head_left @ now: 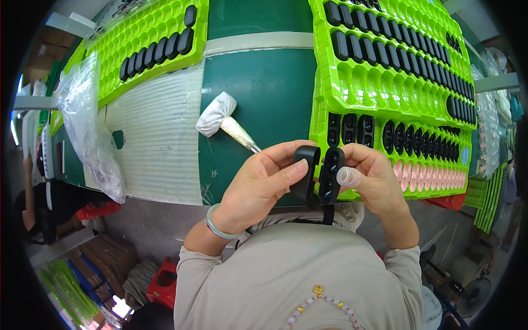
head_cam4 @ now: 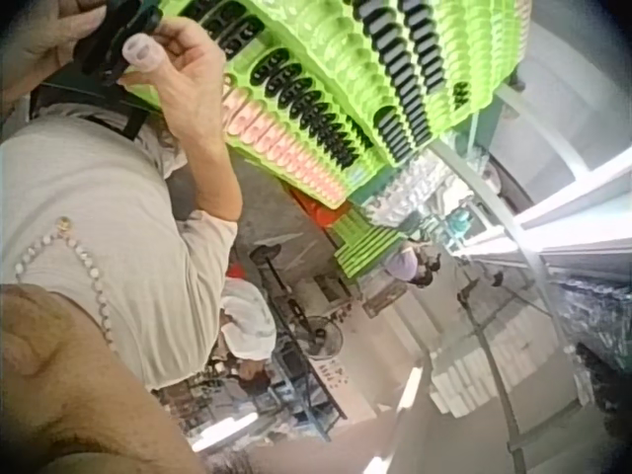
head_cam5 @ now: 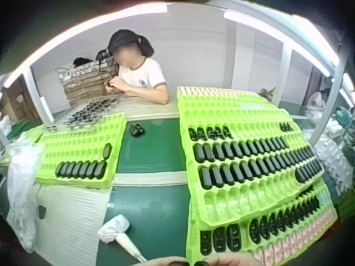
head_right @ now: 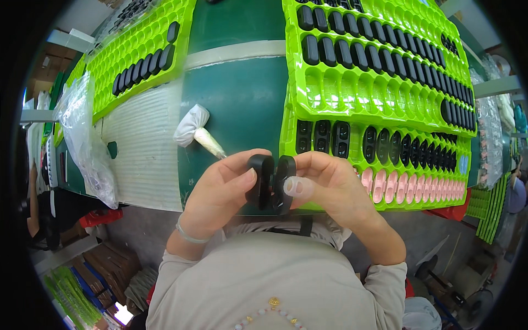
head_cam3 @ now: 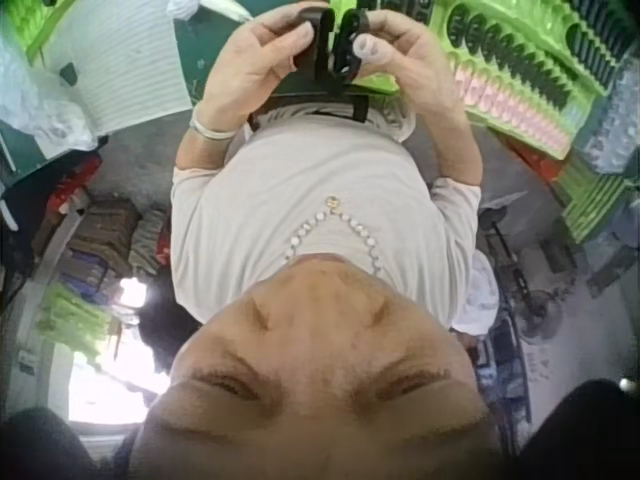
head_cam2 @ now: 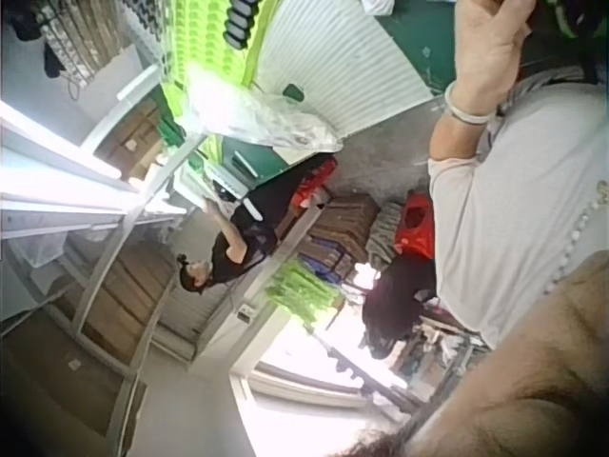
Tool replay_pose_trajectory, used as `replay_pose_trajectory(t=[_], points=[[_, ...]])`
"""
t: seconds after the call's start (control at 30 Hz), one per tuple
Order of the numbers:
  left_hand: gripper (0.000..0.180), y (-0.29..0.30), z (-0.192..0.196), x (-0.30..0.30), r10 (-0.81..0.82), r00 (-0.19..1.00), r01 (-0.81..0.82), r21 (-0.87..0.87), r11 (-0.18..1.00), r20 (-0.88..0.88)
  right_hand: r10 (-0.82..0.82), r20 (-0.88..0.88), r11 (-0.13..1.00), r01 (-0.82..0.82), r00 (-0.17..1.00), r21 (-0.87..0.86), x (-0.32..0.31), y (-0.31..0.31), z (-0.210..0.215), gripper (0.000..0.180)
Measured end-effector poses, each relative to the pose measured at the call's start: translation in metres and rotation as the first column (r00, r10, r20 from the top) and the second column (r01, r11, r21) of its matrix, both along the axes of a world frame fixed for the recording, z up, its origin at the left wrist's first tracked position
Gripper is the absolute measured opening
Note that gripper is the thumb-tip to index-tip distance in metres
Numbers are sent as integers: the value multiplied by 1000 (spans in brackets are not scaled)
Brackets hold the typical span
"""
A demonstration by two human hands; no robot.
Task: The person assembles small black electronic devices, likely wireless earbuds, by hand. They pick up the device halves from a green tray, insert small metal components, and place the assembled units back into the tray. The person also handles a plastic bag containing additional components.
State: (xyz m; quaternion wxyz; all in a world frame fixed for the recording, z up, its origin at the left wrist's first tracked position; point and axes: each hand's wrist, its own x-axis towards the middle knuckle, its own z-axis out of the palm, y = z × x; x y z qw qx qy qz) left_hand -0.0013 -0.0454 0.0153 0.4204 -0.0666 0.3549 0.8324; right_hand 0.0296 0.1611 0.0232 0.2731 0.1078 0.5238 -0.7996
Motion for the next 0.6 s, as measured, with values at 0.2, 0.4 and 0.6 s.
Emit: replay_pose_trajectory(t=[0.2, 0.4, 0.6], points=[[37, -1, -10, 0, 15, 995, -23, -77, 997, -102, 8, 0, 999, -8, 1000, 44, -1, 1, -3, 31], [39, 2, -13, 1, 56, 990, -70, -106, 992, -130, 32, 25, 993, -35, 999, 112, -4, -1, -3, 30], [43, 1, -19, 6, 56, 960, -94, -128, 987, -273, 57, -36, 978, -49, 998, 201, -5, -3, 0, 31]])
